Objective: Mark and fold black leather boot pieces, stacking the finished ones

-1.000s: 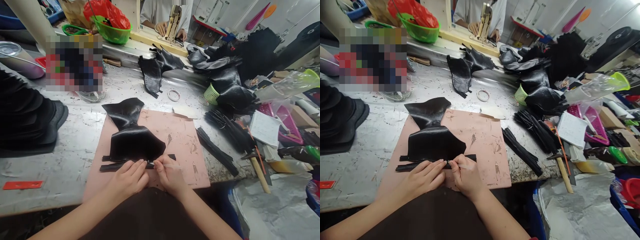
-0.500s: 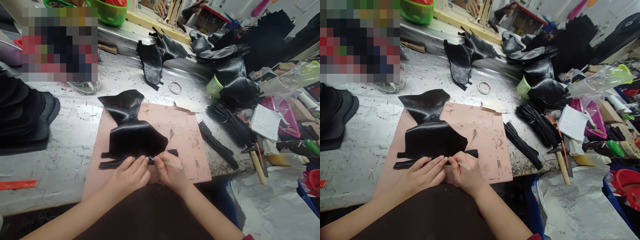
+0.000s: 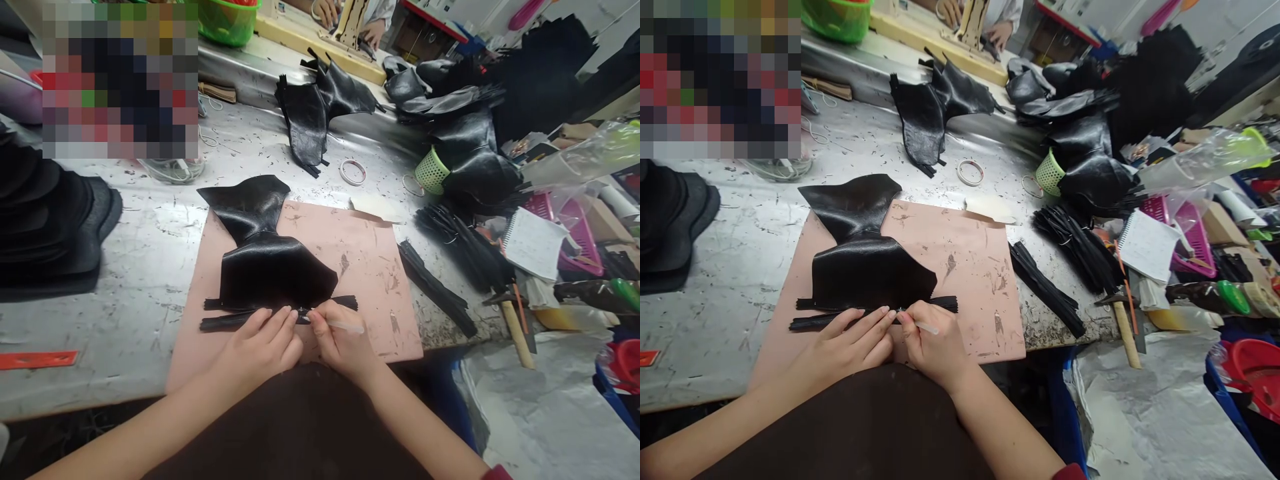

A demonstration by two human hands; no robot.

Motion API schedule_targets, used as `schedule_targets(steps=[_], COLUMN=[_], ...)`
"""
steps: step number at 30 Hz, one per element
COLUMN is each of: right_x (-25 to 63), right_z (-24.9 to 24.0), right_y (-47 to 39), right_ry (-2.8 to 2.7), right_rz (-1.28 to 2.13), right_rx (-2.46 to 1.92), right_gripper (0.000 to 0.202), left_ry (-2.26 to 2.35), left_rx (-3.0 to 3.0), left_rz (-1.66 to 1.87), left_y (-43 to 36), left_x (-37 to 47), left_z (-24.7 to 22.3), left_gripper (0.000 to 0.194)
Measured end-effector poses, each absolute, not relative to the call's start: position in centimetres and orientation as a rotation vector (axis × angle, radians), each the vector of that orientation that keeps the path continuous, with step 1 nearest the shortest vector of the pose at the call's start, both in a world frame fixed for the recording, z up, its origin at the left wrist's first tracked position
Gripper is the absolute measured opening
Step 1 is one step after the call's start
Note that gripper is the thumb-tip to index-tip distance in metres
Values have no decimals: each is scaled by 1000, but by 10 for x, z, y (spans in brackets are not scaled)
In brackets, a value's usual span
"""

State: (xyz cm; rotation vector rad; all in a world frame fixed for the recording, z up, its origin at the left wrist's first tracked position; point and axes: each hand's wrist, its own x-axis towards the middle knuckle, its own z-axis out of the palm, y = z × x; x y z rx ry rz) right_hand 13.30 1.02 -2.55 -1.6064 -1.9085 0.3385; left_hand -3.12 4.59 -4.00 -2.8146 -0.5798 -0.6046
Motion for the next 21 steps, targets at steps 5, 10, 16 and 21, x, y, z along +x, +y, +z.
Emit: schedule_targets(steps=[5, 10, 16, 21], right_x=[134, 133, 133, 133], right_z=[-27, -28, -26, -26], right_y=[10, 11, 12, 11], right_ry=[-1895, -1895, -1839, -1825], right_rz=[320, 311, 323, 321], right_rx=[-1568, -1541, -1556, -1568], right_gripper=[26, 26, 25, 25], left_ry=[-619, -637, -646, -653], left_rx=[-2807, -2791, -2804, -2832], left_rz=[-695, -757, -750, -701], left_y=[43, 43, 43, 43], left_x=[-30, -28, -28, -28], left_z=[-45, -47, -46, -46], left_gripper=[26, 25, 23, 27])
